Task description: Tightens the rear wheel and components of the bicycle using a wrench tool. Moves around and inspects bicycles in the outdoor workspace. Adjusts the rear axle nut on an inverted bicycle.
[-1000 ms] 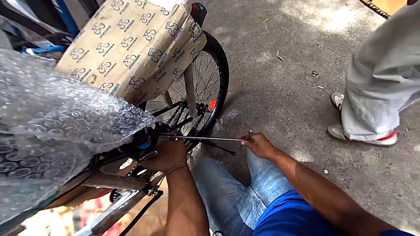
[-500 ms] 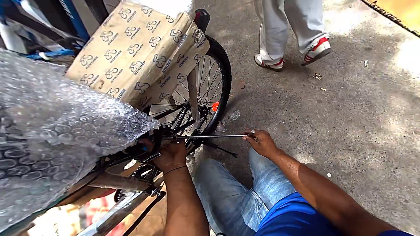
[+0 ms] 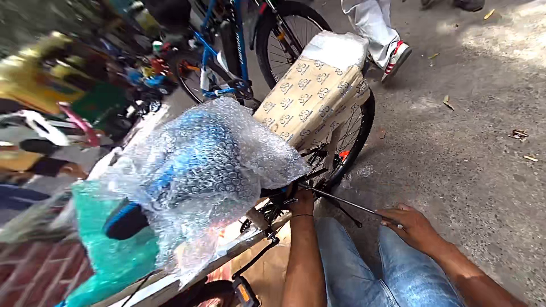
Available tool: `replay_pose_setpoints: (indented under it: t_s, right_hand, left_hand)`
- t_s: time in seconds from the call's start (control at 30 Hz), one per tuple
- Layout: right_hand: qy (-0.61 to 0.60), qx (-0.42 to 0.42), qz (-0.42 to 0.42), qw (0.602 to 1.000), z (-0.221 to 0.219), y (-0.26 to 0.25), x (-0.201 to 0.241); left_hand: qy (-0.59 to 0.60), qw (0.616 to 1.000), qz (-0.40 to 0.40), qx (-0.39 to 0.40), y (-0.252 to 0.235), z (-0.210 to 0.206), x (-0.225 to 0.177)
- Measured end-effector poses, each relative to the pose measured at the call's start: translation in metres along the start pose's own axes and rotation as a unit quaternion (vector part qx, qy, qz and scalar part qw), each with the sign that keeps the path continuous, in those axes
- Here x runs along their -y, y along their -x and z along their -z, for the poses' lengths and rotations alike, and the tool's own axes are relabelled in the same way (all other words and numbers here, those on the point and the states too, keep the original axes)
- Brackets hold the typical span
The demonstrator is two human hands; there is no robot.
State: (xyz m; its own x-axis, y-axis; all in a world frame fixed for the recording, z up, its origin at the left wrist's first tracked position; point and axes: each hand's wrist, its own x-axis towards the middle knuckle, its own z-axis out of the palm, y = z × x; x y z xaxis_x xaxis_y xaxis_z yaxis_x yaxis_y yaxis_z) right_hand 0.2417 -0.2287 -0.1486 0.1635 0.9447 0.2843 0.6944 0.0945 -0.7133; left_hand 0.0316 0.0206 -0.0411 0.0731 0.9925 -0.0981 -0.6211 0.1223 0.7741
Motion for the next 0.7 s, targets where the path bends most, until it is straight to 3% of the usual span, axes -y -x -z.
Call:
replay_pose_setpoints:
  t_s: [0.07,0.13,0.27,0.4,0.7]
  right_hand:
    - [-0.056,0.022,-0.021,0.998,-0.01,0.008,0.004]
    - [-0.198,0.021,-0.078,0.977,-0.014,0.008,0.013]
    - [-0.44,-0.001,-0.136,0.888,-0.005,0.012,0.022]
    - [-0.448,-0.056,-0.171,0.876,0.003,0.003,0.027]
    - [-0.39,-0.248,-0.105,0.881,-0.009,0.001,0.049]
  left_hand:
    - [0.037,0.999,0.005,0.032,-0.002,0.005,0.004]
    - [0.069,0.995,0.015,0.065,-0.002,0.01,0.006]
    - [0.099,0.993,0.034,0.056,-0.005,0.013,0.002]
    - [0.128,0.99,0.044,0.041,-0.004,0.015,0.001]
    - [0.136,0.991,0.015,0.008,-0.005,0.011,0.008]
